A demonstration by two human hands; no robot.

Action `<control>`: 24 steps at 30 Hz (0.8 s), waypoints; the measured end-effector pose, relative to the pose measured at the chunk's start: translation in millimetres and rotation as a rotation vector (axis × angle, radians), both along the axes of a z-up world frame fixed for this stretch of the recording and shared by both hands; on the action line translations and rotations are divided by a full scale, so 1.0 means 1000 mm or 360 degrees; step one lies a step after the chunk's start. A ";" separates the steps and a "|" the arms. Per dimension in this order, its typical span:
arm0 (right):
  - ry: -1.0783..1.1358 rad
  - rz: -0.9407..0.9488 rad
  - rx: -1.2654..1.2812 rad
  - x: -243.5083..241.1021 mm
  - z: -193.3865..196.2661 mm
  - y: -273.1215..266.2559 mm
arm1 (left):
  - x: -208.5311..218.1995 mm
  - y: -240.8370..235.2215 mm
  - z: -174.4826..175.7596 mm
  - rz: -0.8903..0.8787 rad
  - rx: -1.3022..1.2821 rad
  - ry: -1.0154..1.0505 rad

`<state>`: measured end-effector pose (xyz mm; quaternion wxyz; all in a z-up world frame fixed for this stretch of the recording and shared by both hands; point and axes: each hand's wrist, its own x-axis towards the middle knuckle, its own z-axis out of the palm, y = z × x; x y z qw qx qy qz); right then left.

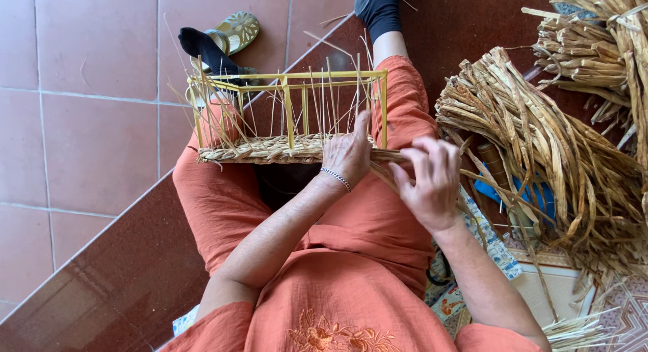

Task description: The person sits on the floor and weaves dried plant fibers into a rectangular basket frame. They repeatedly pull fibers through the frame, tighten the weave, and adjust the material to build up the basket base.

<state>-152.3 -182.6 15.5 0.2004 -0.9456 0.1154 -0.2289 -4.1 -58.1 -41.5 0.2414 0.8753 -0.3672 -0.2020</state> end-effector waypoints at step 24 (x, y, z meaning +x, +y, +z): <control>-0.0059 0.0069 -0.0697 0.043 0.046 -0.037 | -0.010 0.008 0.017 -0.0275 -0.0161 0.0130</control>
